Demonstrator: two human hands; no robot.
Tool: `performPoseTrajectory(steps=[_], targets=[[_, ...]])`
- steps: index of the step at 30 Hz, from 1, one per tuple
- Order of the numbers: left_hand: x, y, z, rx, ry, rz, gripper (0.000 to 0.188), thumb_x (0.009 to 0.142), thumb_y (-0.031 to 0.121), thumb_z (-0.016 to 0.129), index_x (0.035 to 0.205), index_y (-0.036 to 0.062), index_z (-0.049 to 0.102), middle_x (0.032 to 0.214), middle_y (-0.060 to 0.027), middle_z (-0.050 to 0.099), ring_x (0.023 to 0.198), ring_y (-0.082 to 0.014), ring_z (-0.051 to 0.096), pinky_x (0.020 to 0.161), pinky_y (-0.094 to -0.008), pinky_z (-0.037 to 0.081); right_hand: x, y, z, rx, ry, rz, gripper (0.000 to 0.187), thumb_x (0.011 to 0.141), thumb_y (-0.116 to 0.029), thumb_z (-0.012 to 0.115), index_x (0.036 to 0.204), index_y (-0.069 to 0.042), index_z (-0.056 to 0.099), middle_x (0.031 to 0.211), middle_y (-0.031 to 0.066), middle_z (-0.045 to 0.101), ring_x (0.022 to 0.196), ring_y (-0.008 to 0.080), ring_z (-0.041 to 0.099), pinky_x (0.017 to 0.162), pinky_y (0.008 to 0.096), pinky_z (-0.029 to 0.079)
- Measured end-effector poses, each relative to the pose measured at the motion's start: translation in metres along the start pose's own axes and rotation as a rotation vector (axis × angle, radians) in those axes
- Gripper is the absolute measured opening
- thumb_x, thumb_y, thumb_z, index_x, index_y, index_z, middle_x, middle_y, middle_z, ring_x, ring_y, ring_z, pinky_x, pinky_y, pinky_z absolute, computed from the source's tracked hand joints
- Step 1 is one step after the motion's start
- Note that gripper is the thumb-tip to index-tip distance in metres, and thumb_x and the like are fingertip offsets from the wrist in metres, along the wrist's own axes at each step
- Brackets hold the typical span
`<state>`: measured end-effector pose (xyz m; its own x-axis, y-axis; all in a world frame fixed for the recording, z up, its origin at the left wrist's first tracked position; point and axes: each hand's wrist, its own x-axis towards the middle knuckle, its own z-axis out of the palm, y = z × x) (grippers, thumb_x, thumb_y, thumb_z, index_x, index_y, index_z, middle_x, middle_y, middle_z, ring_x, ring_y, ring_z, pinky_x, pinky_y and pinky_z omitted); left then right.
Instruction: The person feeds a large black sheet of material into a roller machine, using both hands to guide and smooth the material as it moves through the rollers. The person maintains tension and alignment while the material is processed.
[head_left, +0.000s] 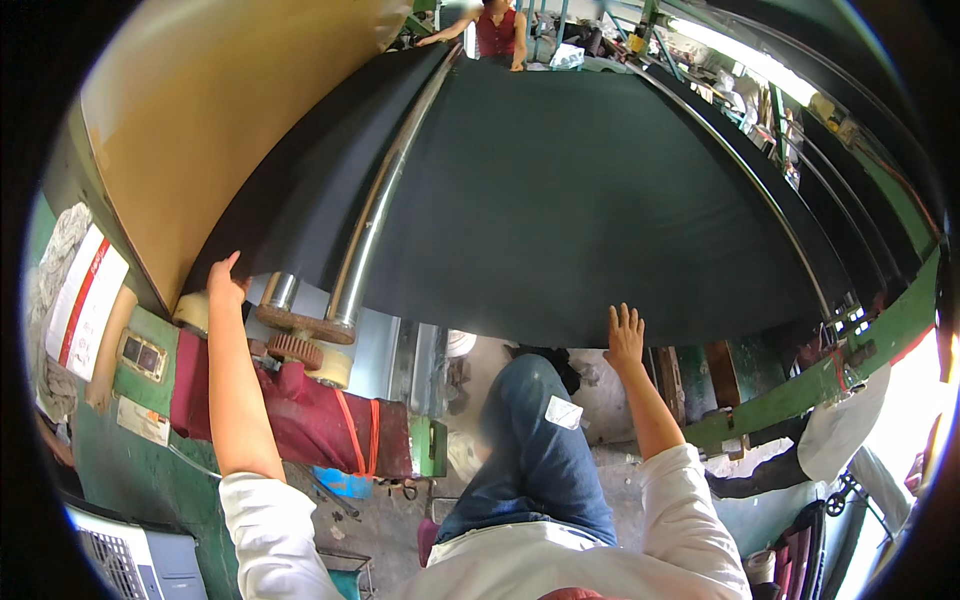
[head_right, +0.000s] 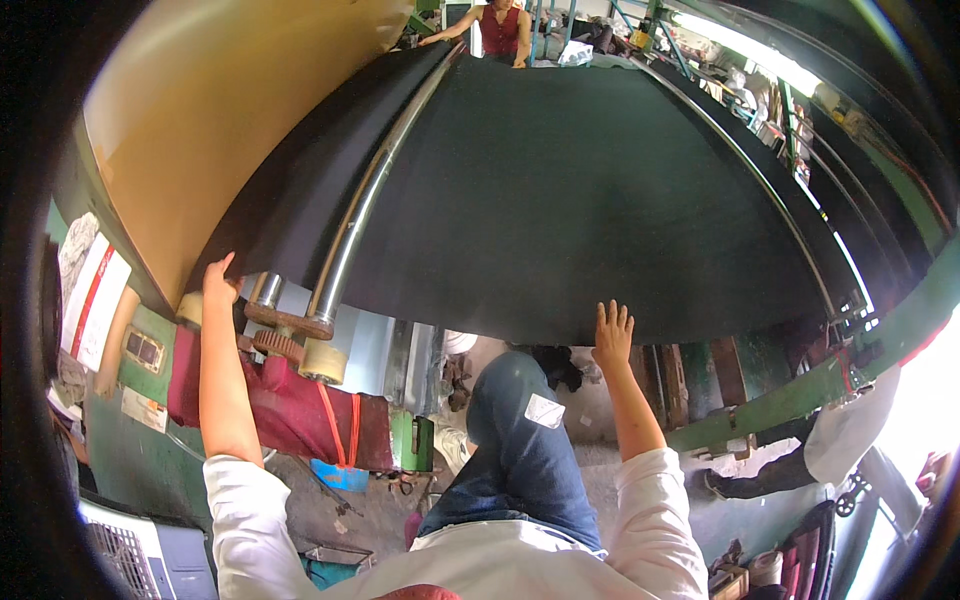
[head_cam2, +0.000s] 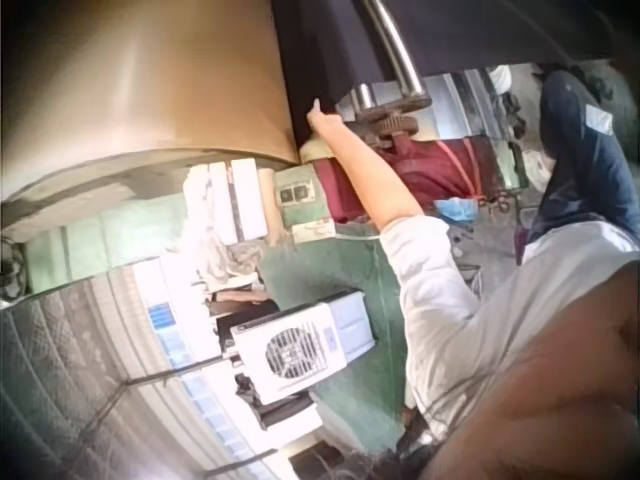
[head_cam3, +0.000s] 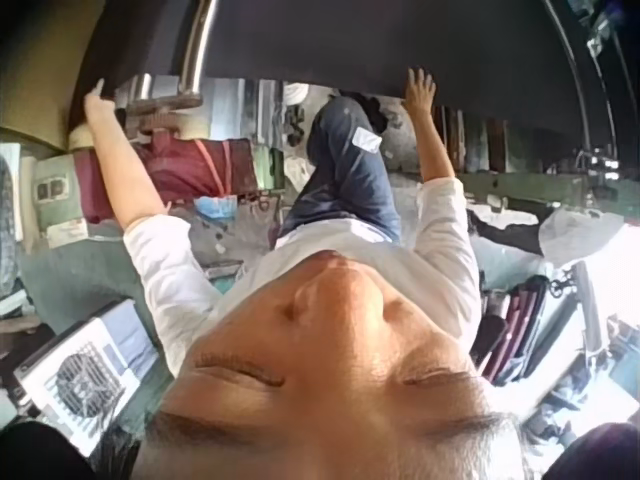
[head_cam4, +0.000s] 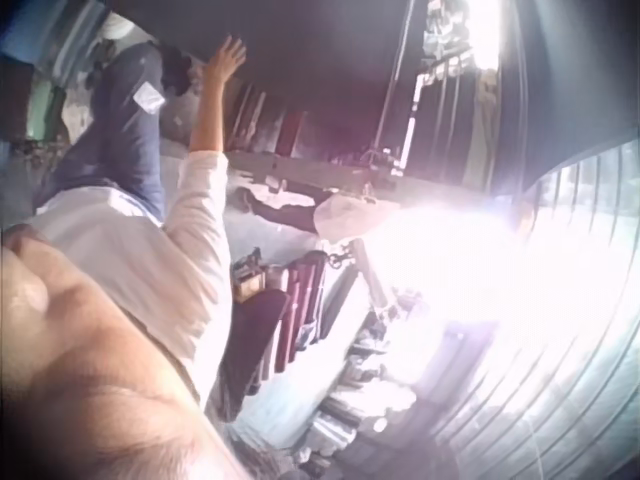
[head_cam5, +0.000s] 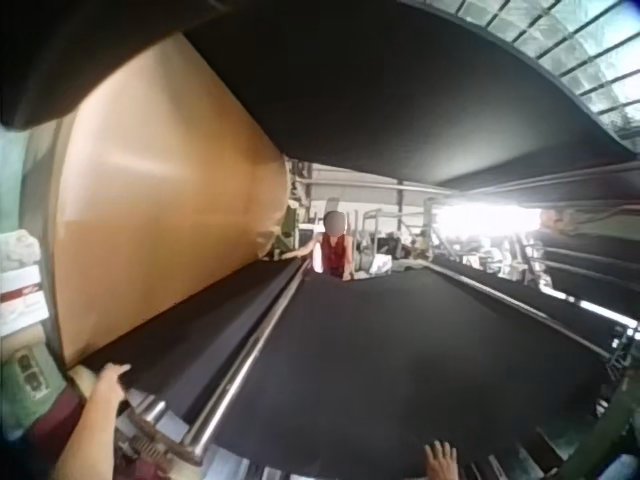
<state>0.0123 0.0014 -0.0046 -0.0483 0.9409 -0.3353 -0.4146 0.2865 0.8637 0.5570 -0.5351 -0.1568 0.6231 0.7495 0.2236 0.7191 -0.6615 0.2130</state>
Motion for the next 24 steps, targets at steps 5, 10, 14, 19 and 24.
performPoseTrajectory(steps=[5,10,14,19,24], targets=[[-0.016,-0.005,0.007,0.099,-0.083,-0.011,0.029,0.087,0.027,0.045,0.101,0.0114,0.065,0.097,-0.0040,0.061,0.081,-0.0218,0.059,0.061,-0.0347,0.049,-0.003,0.011,0.034,-0.041,0.072,0.059,0.094,0.057,-0.010,0.076,0.137,-0.012,0.027,0.141,0.0134,0.028,0.129,0.0349,0.027,0.106,0.0462,0.024],[0.005,0.008,-0.006,-0.011,0.148,0.026,0.024,0.086,0.025,0.048,0.092,0.0128,0.068,0.095,-0.0035,0.063,0.075,-0.0211,0.057,0.055,-0.0330,0.046,0.003,-0.006,0.037,0.025,0.138,0.069,0.079,0.067,-0.008,0.067,0.136,-0.011,0.030,0.139,0.0141,0.031,0.128,0.0354,0.029,0.106,0.0464,0.024],[0.010,0.016,-0.006,-0.088,0.294,0.034,0.024,0.086,0.024,0.047,0.094,0.0133,0.067,0.101,-0.0055,0.062,0.078,-0.0222,0.056,0.056,-0.0336,0.047,0.020,-0.011,0.014,0.207,0.418,0.082,0.047,0.073,-0.005,0.053,0.121,-0.004,0.048,0.124,0.0144,0.047,0.117,0.0321,0.041,0.097,0.0411,0.033],[0.032,0.003,-0.015,0.099,-0.289,0.046,0.022,0.079,0.015,0.059,0.099,0.0067,0.063,0.103,-0.0078,0.063,0.083,-0.0234,0.061,0.067,-0.0360,0.051,0.027,-0.012,-0.002,0.439,0.328,0.046,0.012,0.069,-0.006,0.054,0.080,-0.004,0.051,0.088,0.0119,0.054,0.092,0.0314,0.052,0.077,0.0411,0.042],[0.068,0.009,-0.038,0.169,-0.217,-0.010,0.024,0.086,0.017,0.052,0.106,0.0071,0.061,0.103,-0.0033,0.064,0.082,-0.0207,0.062,0.065,-0.0320,0.050,0.017,-0.045,-0.003,0.592,0.303,-0.113,0.017,0.061,-0.005,0.058,0.077,-0.003,0.052,0.082,0.0137,0.053,0.086,0.0326,0.052,0.074,0.0416,0.042]])
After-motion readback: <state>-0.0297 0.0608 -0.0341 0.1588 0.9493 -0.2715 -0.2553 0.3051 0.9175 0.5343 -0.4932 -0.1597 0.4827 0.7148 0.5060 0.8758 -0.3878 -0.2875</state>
